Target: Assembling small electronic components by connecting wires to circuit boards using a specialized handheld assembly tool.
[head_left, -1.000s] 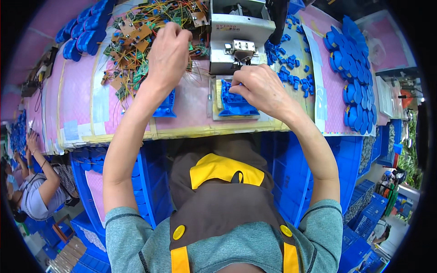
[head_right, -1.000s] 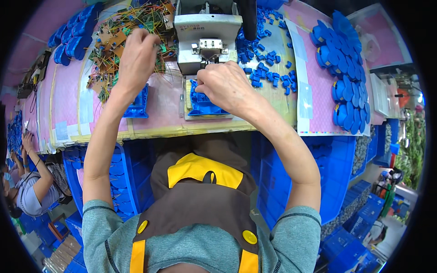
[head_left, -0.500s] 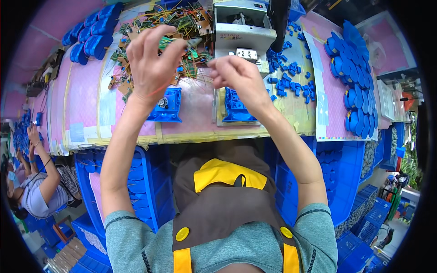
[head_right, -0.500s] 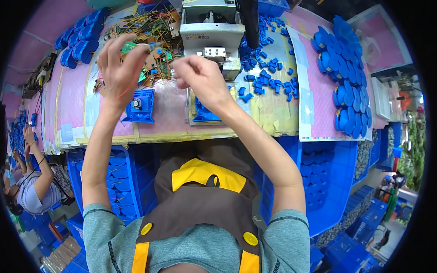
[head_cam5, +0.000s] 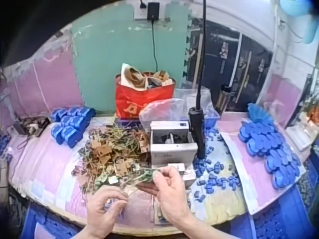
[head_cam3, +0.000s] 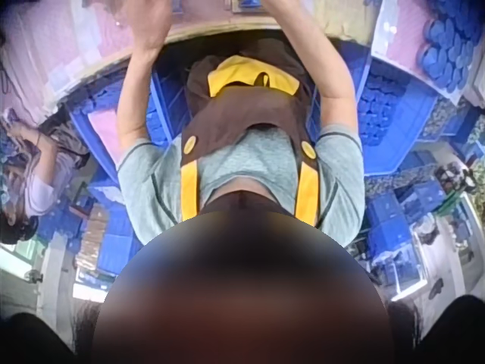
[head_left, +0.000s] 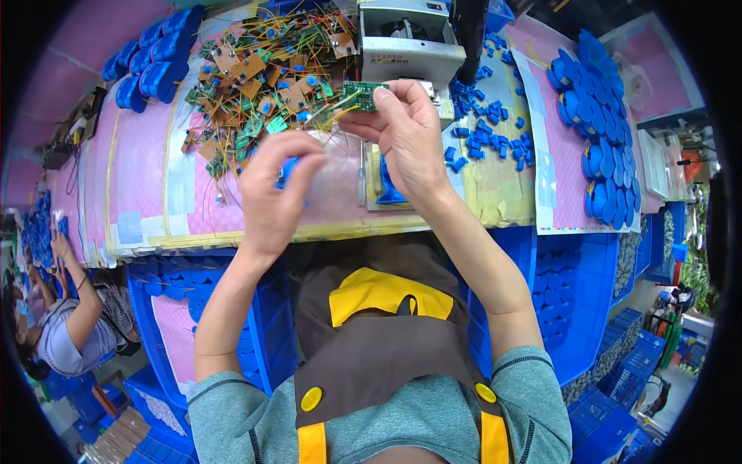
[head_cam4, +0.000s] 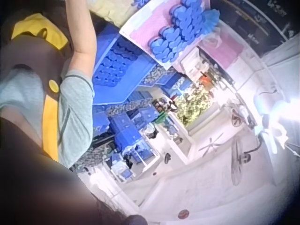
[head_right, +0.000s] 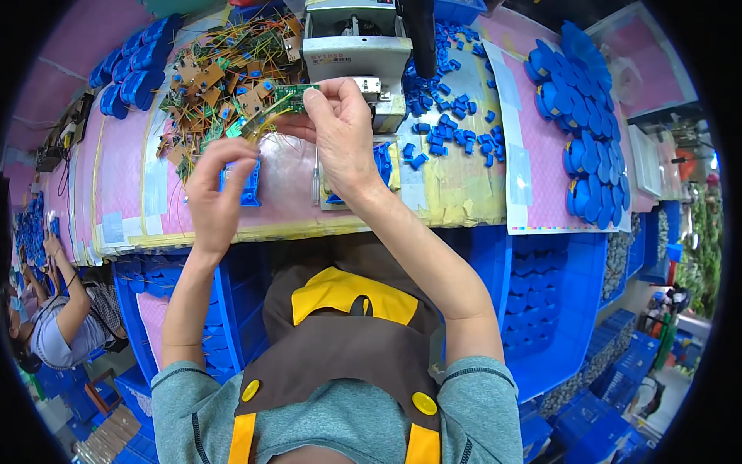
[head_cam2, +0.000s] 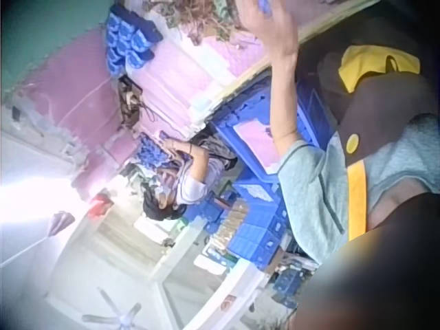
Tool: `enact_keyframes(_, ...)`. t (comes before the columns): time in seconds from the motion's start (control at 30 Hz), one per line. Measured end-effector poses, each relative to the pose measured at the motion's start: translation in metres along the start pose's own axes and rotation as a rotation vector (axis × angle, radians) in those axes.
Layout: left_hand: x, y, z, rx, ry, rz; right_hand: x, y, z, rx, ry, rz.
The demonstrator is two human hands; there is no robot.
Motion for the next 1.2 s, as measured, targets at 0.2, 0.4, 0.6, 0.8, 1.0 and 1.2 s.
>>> enact_keyframes(0.2,-0.012,-0.007,0.001,0.128,-0.372,-0.324,-0.001,-0.004,-0.01,0.017,-0.023,-0.052)
enact_keyframes(0.4,-0.001,0.022,0.0,-0.019,-0.45,-0.513,0.0,-0.006,-0.02,0.033,-0.002,-0.108)
enact_keyframes(0.6,0.007,0.0,0.026,0.0,-0.381,-0.346,0.005,-0.006,-0.039,-0.017,0.048,-0.385)
enact_keyframes(0.8,-0.011,0.019,0.03,0.122,-0.425,-0.398,0.005,-0.015,-0.046,-0.001,0.237,-0.112)
enact_keyframes(1.0,0.031,0.049,0.019,-0.015,0.173,0.145,-0.009,-0.023,-0.054,0.201,0.14,-0.029)
enact_keyframes(1.2,0.033,0.065,0.032,-0.11,0.365,0.233,-0.022,-0.045,-0.062,0.157,0.164,-0.096)
Point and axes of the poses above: each hand's wrist, its own z-axis towards the middle knuckle, its own y-axis out of the palm, x = y × z, the point moved 5 cm from there along z, towards the middle knuckle, and after that the axes turned 11 degrees about y, right-handed, at the moved point
